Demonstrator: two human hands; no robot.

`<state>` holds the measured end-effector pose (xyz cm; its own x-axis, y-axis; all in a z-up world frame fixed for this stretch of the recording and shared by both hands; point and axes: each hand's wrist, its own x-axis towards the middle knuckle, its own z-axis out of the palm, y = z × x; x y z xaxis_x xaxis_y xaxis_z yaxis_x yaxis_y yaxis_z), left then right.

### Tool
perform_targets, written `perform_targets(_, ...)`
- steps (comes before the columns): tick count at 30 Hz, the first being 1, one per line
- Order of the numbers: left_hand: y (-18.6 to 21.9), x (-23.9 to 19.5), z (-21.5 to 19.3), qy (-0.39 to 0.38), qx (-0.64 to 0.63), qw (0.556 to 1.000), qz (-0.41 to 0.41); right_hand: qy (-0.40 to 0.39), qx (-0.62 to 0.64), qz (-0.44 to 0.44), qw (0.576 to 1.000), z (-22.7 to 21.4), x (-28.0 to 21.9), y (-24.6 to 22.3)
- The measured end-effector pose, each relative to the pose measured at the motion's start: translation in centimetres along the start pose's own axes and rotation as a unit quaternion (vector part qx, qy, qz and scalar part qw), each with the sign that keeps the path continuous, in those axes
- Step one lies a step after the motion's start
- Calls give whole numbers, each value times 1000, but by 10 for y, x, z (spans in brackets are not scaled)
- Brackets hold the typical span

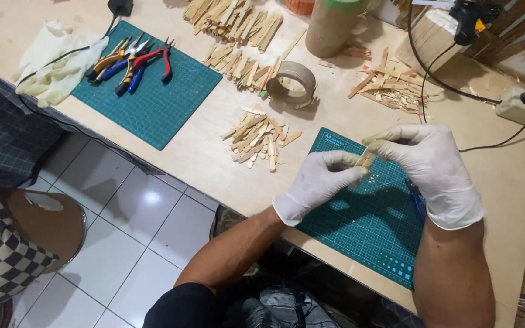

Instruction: Assembling a structure using popsicle sticks and a hot glue gun on a cutting mat.

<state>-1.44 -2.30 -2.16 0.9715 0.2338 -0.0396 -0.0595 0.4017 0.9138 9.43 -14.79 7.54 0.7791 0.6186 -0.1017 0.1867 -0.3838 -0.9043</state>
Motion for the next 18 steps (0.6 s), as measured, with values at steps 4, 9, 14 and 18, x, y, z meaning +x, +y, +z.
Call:
perform_targets(4, 3, -12, 2, 31, 25, 999, -20, -21, 11, 13, 1000, 5, -2, -2)
perform_targets(9, 4, -31, -5, 31, 19, 999, -1, -70, 33, 73, 994, 9, -1, -2)
perform_targets(14, 11, -46, -12, 51, 53, 996, -46, -89, 18, 90, 992, 23, -5, -11)
perform_targets(18, 27, -58, -38, 15, 394, 914, 92, -91, 28, 71, 993, 23, -16, -31)
